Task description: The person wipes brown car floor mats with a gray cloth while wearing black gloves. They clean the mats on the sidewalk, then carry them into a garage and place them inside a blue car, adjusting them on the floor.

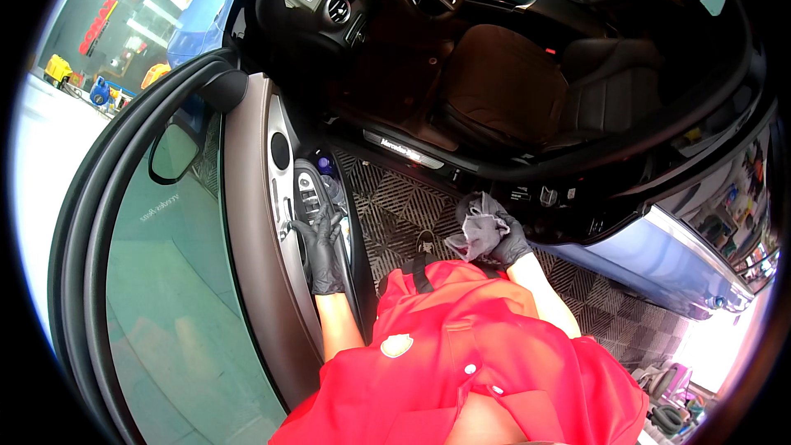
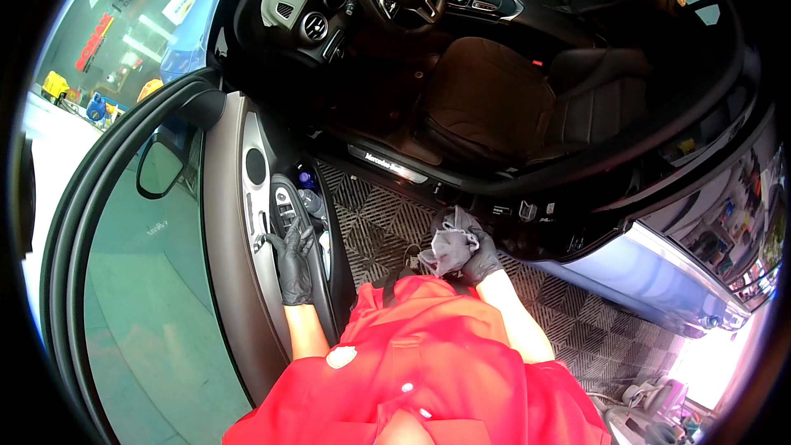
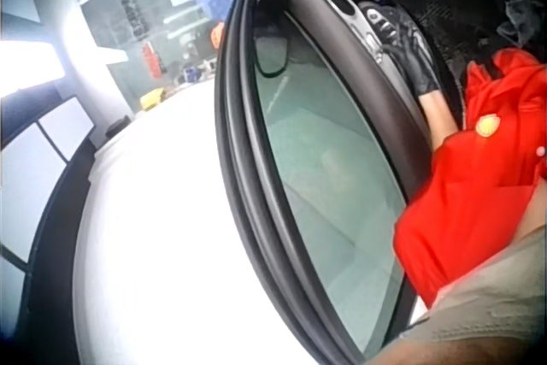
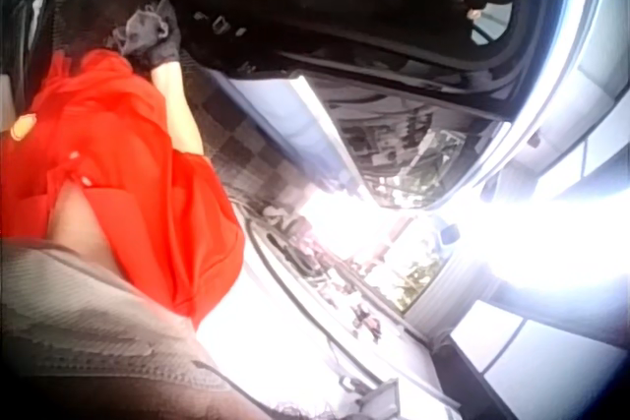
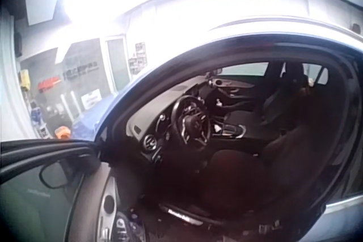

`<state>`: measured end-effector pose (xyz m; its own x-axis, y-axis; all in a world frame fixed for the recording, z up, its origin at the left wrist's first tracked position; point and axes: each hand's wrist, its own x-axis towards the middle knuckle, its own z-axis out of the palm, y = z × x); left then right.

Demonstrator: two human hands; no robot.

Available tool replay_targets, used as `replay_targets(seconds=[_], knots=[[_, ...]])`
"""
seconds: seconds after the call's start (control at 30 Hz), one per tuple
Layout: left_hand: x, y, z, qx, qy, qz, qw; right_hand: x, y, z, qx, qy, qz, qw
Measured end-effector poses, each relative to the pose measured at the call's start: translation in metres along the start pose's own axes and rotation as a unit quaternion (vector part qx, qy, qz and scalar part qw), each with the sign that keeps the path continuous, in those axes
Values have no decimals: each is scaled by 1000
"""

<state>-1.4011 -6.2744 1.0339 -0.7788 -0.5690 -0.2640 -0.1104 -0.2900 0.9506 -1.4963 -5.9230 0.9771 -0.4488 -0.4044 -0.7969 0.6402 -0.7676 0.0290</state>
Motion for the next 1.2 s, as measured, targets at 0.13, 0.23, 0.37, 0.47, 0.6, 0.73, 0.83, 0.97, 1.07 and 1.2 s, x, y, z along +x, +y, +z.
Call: replay_targets(seconds=[0.13,0.23,0.37,0.47,0.6,0.73,0.83,0.97,1.07,1.2], knots=[[3,-3,-1,-24,-14,-8,1000,-5,3,4,9,-44,-7,999],[4,-5,-4,7,-2,-15,1000,-4,3,2,-21,-43,-22,999],[-2,8,6,23,-1,-4,1000,0,1,0,-9,-49,9,999],[-5,12,16,8,31,-13,999,-3,1,6,-13,-66,10,998],[0,1,-1,11,-1,-3,1000,5,0,4,5,-89,28,996],[0,2,-3,5,-12,-4,1000,4,-1,4,13,-84,43,995],[-3,5,2,9,2,-11,1000,-4,1,14,-4,-130,33,991],[-3,2,4,-1,1,-2,1000,-5,3,23,22,-111,20,993],[-2,1,0,0,5,-9,1000,10,0,5,34,-99,30,994],[-2,-3,-1,13,9,-7,1000,10,0,1,37,-71,28,996]])
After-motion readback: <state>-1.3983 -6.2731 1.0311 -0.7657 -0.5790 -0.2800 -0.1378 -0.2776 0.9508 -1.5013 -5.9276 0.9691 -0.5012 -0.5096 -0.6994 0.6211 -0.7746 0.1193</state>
